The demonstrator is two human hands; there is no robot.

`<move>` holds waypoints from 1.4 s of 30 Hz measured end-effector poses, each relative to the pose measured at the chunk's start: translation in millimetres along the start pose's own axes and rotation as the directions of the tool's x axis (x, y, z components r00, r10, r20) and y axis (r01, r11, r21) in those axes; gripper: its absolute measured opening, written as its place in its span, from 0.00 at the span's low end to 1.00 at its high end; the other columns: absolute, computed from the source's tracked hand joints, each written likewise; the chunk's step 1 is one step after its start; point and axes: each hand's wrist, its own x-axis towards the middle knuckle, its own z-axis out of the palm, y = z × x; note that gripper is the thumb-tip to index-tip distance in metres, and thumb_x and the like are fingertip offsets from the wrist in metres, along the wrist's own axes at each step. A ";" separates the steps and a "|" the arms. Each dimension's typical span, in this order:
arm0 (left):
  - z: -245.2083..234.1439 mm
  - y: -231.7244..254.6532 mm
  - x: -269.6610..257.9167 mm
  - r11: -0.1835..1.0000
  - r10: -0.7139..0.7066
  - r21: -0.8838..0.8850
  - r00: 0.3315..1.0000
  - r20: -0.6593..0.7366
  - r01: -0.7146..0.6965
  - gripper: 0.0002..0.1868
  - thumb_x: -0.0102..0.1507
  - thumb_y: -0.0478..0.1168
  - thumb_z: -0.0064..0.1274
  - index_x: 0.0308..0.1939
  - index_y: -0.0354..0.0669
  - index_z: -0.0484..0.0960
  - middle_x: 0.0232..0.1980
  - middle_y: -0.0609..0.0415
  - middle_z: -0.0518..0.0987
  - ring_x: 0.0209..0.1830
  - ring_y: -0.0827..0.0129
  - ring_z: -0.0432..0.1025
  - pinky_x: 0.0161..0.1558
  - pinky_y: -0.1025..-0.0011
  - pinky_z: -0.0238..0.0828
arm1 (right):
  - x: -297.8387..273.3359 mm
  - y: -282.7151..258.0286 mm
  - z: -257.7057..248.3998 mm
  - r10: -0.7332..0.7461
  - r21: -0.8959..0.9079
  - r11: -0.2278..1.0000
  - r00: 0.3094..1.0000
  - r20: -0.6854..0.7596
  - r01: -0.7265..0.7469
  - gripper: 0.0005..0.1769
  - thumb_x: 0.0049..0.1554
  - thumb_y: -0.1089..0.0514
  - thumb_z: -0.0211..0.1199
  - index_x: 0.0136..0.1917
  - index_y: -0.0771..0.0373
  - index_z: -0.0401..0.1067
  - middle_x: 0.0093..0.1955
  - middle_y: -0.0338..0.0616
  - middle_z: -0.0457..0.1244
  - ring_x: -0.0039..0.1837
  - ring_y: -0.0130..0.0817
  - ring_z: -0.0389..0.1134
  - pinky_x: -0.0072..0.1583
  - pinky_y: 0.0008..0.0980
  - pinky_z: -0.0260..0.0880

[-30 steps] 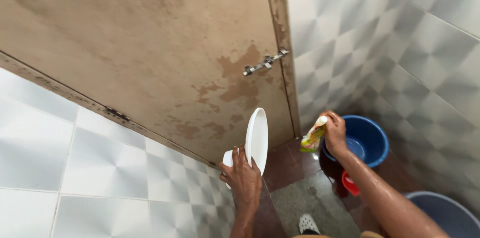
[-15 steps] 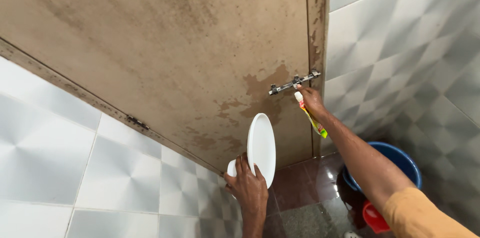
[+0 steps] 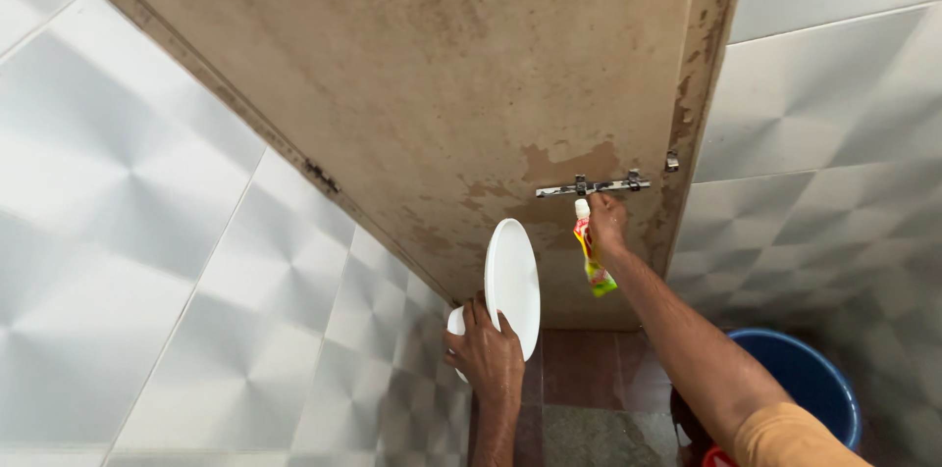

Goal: The person washes plates and small bowls by hand under running water and in a bucket, then carries the clean dishes to a shelf and places them down.

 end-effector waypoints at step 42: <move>-149.9 -228.1 -380.6 0.982 -0.105 -0.170 0.983 -0.150 0.079 0.23 0.65 0.46 0.48 0.63 0.45 0.78 0.66 0.53 0.77 0.70 0.45 0.59 0.70 0.45 0.49 | -427.7 -72.9 -27.7 -0.165 0.022 0.958 0.487 0.858 0.286 0.19 0.63 0.50 0.63 0.58 0.68 0.76 0.43 0.45 0.67 0.44 0.25 0.65 0.44 0.28 0.65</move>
